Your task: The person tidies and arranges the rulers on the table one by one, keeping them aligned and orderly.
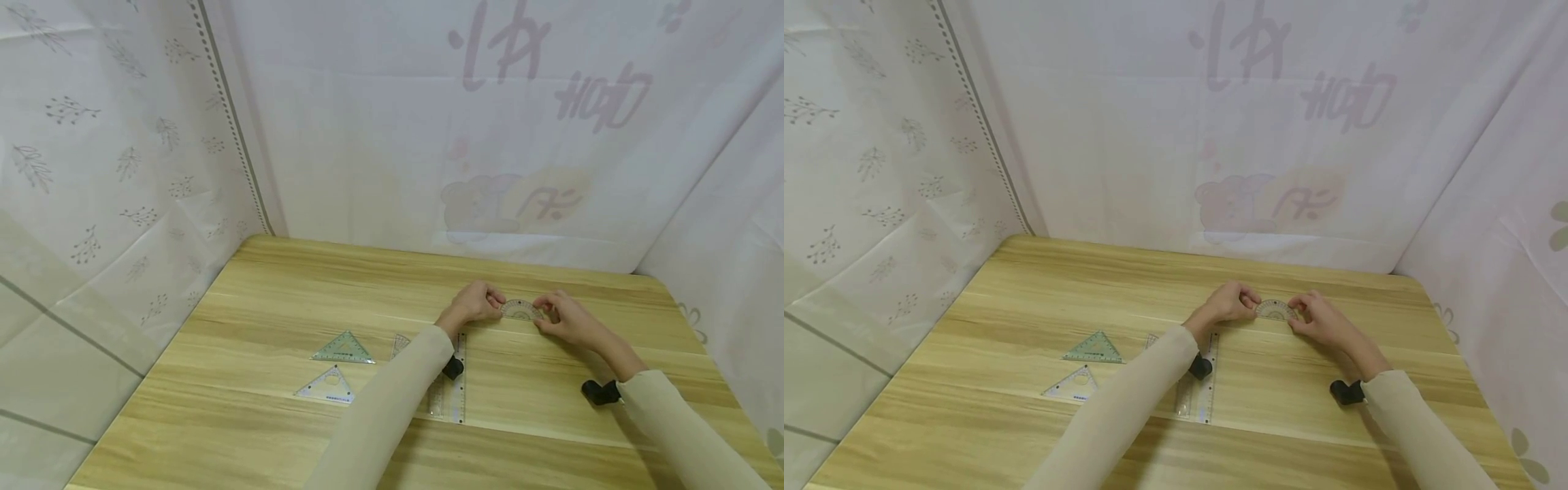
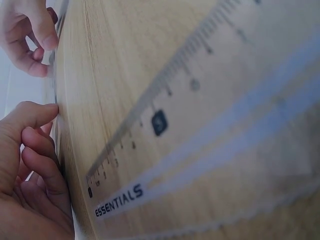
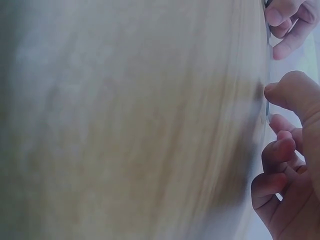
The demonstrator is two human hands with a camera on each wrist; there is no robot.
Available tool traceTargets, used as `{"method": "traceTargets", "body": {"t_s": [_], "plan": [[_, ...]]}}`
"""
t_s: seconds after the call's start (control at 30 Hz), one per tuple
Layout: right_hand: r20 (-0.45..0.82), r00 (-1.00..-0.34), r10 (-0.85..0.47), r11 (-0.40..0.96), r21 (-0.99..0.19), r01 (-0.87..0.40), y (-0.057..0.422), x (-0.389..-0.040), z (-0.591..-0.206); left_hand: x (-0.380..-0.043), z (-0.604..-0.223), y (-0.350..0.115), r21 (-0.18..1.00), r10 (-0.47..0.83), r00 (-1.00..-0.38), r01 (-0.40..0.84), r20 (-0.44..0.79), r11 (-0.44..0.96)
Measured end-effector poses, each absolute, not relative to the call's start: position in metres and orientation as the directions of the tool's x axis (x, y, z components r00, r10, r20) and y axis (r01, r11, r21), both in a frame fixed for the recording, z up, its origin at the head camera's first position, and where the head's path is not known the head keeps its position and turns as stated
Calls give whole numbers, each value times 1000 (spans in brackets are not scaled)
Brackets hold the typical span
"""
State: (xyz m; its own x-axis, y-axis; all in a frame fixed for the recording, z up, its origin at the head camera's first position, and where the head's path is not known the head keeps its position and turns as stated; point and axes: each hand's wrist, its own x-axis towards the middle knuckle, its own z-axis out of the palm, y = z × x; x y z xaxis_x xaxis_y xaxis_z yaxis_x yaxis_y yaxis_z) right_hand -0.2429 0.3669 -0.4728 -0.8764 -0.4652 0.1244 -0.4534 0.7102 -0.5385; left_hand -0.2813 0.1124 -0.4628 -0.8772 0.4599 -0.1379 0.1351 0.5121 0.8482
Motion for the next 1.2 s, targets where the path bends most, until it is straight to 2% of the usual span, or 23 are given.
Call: {"method": "traceTargets", "body": {"t_s": [0.37,0.8,1.03,1.2], "plan": [[148,-875,-460,703,-541,-461,364,-241,-470,-282,-464,112,864,476,-865,112,-158,491],[199,-870,-451,681,-553,-480,361,-238,-466,-285,-465,110,856,508,-852,164,-128,490],[194,-882,-430,622,-644,-446,365,-240,-468,-285,-466,108,878,522,-848,179,-91,444],[203,-865,-459,551,-699,-456,369,-244,-468,-285,-464,107,881,527,-846,186,-81,435]]}}
